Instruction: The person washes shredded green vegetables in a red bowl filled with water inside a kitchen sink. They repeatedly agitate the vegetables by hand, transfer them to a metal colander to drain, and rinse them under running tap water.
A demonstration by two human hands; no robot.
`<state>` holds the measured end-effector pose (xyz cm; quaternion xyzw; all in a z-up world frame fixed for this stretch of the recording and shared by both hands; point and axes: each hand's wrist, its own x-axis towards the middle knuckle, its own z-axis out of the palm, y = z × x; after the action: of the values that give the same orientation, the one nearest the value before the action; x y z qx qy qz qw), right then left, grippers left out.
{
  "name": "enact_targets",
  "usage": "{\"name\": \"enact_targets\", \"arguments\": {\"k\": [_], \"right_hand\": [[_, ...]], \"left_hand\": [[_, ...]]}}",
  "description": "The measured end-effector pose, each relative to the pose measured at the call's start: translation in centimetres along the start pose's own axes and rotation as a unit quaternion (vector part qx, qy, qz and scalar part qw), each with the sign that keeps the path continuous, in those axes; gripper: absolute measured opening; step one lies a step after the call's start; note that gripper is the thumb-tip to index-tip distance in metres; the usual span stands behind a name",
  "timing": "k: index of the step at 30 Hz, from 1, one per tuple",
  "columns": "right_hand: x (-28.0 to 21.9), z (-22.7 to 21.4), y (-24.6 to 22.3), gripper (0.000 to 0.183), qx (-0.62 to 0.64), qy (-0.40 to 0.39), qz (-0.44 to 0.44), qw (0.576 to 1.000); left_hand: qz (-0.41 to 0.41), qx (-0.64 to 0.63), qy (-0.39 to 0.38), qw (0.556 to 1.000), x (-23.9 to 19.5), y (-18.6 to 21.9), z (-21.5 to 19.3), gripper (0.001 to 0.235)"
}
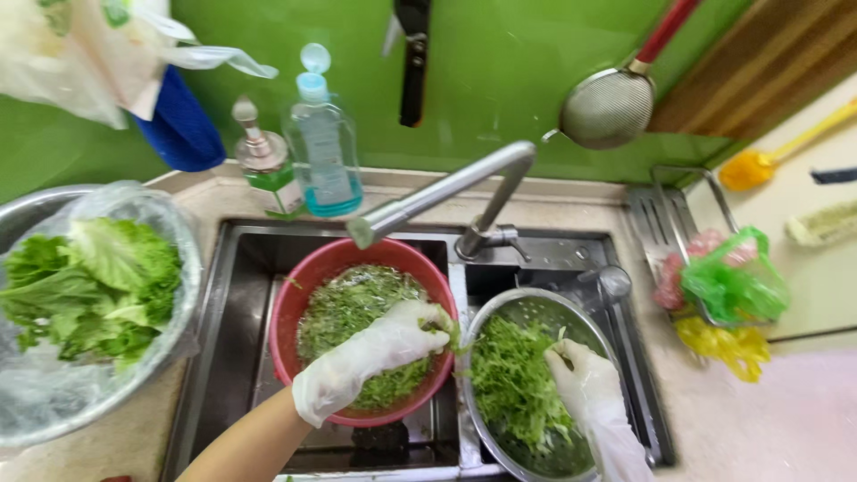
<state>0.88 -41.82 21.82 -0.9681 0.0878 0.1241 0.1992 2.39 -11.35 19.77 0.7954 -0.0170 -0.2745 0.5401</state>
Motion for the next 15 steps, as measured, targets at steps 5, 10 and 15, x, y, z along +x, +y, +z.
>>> {"name": "enact_targets", "arguments": {"k": [5, 10, 15], "right_hand": [[3.5, 6.5, -10.0, 0.029, 0.196, -0.195, -0.058, 0.959], [9.9, 20.1, -21.0, 0.052, 0.005, -0.17, -0.296, 0.94], [15.2, 28.1, -21.9, 0.07, -0.197, -0.329, -0.132, 0.914]], "left_hand": [[-0.094, 0.243, -0.003, 0.965, 1.4, -8.6, -6.9, 0.039], [-0.053, 0.347, 0.156, 0.923, 7.4, -16.4, -8.5, 0.07], [-0.277, 0.119, 0.076, 0.95, 11.3, -24.8, -7.2, 0.052]]}}
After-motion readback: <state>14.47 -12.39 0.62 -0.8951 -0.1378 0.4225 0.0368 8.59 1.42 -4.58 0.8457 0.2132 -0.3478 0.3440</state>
